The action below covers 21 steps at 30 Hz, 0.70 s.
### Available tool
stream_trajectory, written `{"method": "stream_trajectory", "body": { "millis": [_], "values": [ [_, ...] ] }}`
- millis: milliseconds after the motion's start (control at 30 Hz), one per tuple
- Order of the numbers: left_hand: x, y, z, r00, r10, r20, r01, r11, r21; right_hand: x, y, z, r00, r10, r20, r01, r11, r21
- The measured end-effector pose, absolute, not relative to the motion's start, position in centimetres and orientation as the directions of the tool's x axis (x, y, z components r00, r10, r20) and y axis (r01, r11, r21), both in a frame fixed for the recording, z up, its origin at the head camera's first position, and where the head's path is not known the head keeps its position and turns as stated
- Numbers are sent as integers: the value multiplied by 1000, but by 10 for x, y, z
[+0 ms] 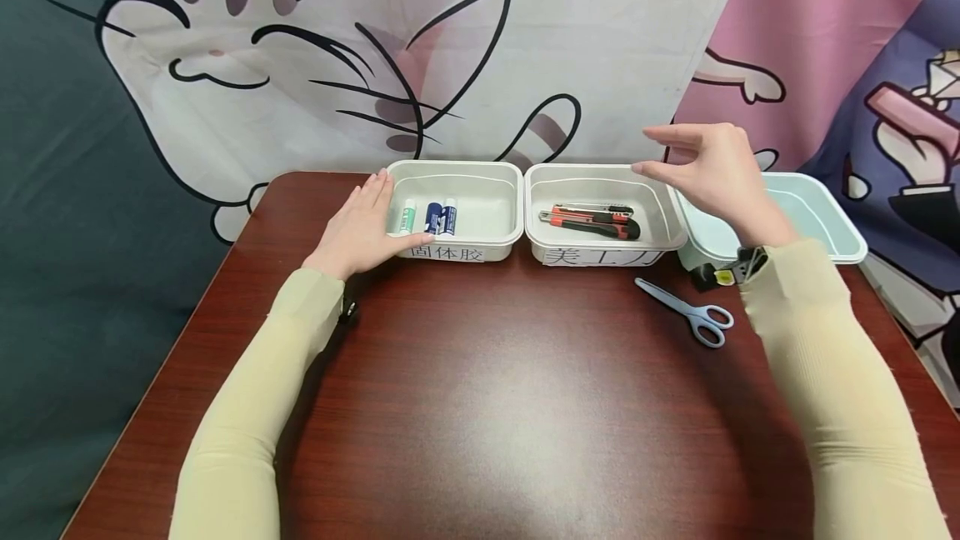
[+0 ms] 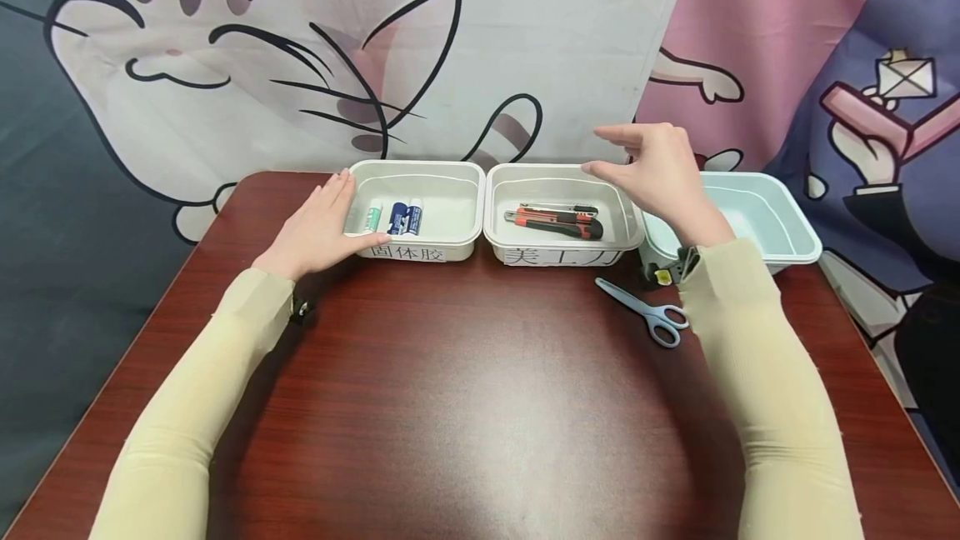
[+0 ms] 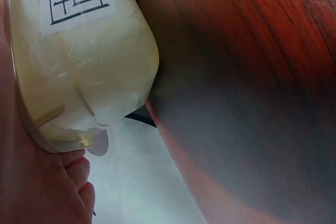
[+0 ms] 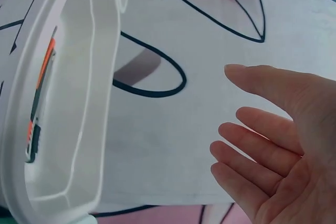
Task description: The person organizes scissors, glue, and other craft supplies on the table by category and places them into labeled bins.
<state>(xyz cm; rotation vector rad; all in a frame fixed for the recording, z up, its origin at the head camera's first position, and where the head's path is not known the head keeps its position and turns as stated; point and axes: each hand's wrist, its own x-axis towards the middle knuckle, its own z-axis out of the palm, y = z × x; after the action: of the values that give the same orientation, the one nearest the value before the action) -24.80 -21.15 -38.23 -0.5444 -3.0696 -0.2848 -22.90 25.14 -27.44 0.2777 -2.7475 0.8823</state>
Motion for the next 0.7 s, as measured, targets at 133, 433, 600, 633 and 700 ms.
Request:
{"method": "stream_trajectory", "body": {
  "millis": [133,433,600,633,700],
  "values": [
    [-248,-211,-383,-939,342,45,344,923,174,-216,258,-269,-956,-92,277,-238,796,-557],
    [-249,-211,-382,-940,339,39,340,924,174,-188,270,-273,-944,-147,296,-294,782,-550],
    [-249,-211,-382,-940,339,38,340,924,174,-174,277,-282,-943,-183,279,-311,783,-538],
    [-249,-211,-382,-940,339,39,341,924,174,-172,278,-284,-941,-193,279,-319,786,-530],
    [-248,-211,-382,-940,340,36,341,924,175,-168,281,-289,-934,-214,288,-337,795,-504]
  ]
}}
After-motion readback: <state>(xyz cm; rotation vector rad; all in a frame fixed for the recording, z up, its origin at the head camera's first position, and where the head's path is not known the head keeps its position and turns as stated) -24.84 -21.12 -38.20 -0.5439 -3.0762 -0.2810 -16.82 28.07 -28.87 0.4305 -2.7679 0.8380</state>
